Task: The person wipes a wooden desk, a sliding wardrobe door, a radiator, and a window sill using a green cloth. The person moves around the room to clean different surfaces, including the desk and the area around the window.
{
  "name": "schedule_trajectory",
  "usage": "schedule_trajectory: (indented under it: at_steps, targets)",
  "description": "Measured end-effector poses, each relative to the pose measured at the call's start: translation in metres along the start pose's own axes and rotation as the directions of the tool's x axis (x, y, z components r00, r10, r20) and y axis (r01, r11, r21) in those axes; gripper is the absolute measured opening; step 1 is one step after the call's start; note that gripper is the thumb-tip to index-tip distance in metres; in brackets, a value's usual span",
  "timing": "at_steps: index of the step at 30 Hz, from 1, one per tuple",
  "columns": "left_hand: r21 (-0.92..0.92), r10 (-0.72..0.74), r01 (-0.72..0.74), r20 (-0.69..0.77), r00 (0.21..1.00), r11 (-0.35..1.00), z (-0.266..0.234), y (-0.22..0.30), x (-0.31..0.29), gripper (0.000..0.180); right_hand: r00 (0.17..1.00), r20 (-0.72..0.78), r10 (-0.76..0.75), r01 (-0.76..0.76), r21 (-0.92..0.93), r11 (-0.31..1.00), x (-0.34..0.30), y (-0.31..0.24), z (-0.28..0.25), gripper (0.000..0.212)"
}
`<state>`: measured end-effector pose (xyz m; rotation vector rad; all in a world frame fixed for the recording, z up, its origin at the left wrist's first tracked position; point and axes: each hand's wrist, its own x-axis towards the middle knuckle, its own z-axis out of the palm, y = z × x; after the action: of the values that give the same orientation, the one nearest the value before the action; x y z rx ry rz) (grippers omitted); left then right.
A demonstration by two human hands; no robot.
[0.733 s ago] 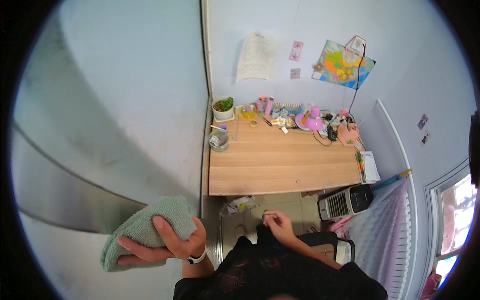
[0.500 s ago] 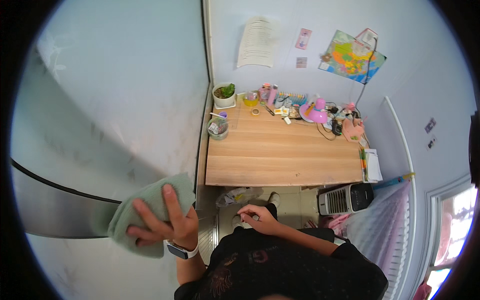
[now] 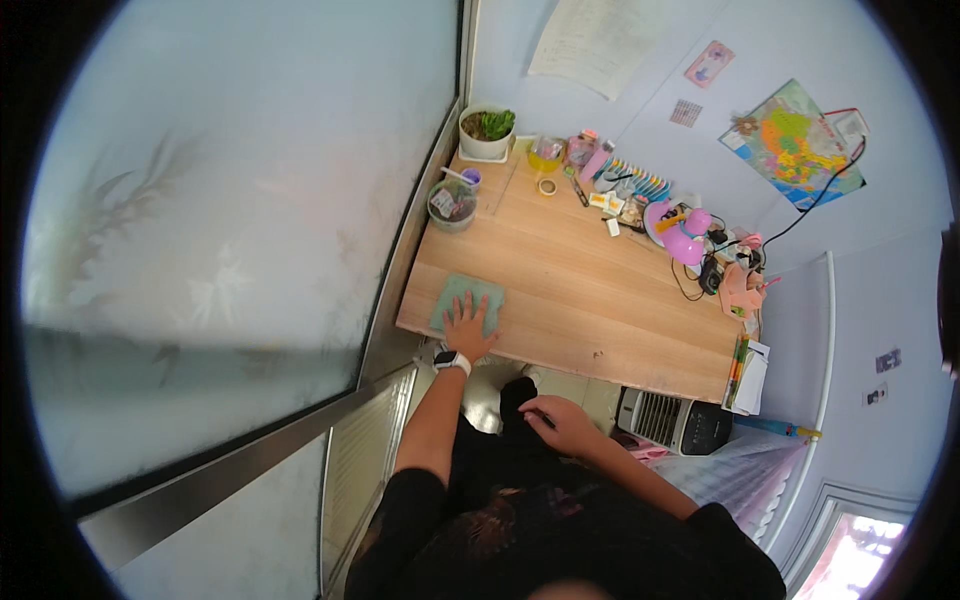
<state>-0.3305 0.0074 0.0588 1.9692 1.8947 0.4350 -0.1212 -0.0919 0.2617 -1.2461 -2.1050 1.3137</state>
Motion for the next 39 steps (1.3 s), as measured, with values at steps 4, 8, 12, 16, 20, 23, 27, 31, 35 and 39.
schedule_trajectory:
  at_steps: [4,8,12,16,20,23,27,31,35,39]
  targets:
    - [0.089,-0.119,0.116,0.027,0.993,0.989,0.044,0.0,0.016,0.081,0.999,0.008,0.047,-0.047,-0.096,0.994,-0.024,0.02,-0.035,0.015]
    - [0.117,-0.162,0.165,-0.035,0.986,0.979,0.056,-0.014,0.033,0.083,0.989,-0.034,0.144,-0.148,-0.142,0.979,-0.04,0.041,-0.055,0.015]
    - [0.176,-0.095,0.096,-0.013,0.995,0.98,0.063,0.016,0.053,0.085,0.989,-0.036,0.145,-0.149,-0.17,0.974,-0.05,0.066,-0.06,0.016]
    - [0.131,0.049,-0.065,0.12,0.992,0.989,0.098,0.075,0.033,0.091,0.975,-0.027,0.219,-0.22,-0.102,0.97,-0.062,0.091,-0.048,0.019]
    - [0.087,0.143,-0.163,0.202,0.969,0.983,0.11,0.113,-0.014,0.093,0.842,0.067,0.536,-0.539,0.167,0.826,-0.104,0.171,-0.014,0.024]
    - [0.034,0.173,-0.183,0.204,0.964,0.982,0.104,0.097,-0.019,0.094,0.765,0.049,0.642,-0.641,-0.035,0.766,-0.19,0.272,0.016,0.03]
    - [0.099,-0.025,0.01,0.153,0.988,0.995,0.074,0.072,0.012,0.093,0.522,0.088,0.848,-0.843,-0.095,0.529,-0.277,0.339,0.027,0.022]
    - [0.168,-0.02,0.0,0.119,0.993,0.986,0.065,0.059,0.04,0.09,0.484,0.217,0.848,-0.874,0.06,0.483,-0.281,0.296,0.002,0.019]
    - [0.101,0.034,-0.043,0.086,0.996,0.994,0.09,0.069,0.029,0.091,0.576,0.057,0.815,-0.812,0.154,0.563,-0.253,0.304,0.018,0.019]
    - [0.082,0.018,-0.03,0.144,0.989,0.996,0.103,0.108,0.008,0.092,0.681,0.017,0.732,-0.725,0.16,0.67,-0.209,0.304,0.024,0.024]
